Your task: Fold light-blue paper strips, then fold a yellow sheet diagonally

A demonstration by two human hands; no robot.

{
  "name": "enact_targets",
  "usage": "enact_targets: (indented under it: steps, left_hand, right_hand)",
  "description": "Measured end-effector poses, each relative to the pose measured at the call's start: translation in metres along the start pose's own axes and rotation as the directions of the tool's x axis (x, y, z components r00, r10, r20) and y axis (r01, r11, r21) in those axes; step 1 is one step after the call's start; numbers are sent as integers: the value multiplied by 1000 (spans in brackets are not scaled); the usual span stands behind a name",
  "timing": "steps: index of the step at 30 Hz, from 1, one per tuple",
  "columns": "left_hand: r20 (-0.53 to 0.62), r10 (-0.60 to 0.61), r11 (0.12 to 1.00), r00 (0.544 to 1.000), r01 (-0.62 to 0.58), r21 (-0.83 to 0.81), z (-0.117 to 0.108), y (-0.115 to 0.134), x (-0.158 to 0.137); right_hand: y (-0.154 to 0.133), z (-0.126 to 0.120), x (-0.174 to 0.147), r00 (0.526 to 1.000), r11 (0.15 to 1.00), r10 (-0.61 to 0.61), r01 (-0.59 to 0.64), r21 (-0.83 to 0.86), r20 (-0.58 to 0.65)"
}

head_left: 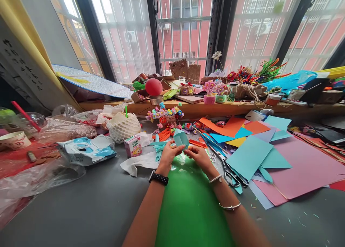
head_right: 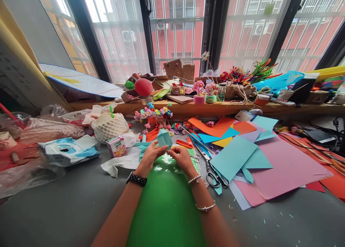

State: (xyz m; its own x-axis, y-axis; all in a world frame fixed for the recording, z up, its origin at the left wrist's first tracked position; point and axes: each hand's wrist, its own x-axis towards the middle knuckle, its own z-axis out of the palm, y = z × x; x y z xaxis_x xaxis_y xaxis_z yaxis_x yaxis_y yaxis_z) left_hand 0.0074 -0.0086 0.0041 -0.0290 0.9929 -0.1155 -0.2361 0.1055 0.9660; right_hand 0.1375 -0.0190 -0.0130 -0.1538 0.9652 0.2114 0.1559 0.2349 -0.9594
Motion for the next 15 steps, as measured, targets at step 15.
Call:
enact_targets:
  steps: [15]
  left_hand:
    - [102,81,991,991,-91,101,-2,0,-1]
  right_hand:
    - [4,-5,0,1000,999,15,-15,30,-24]
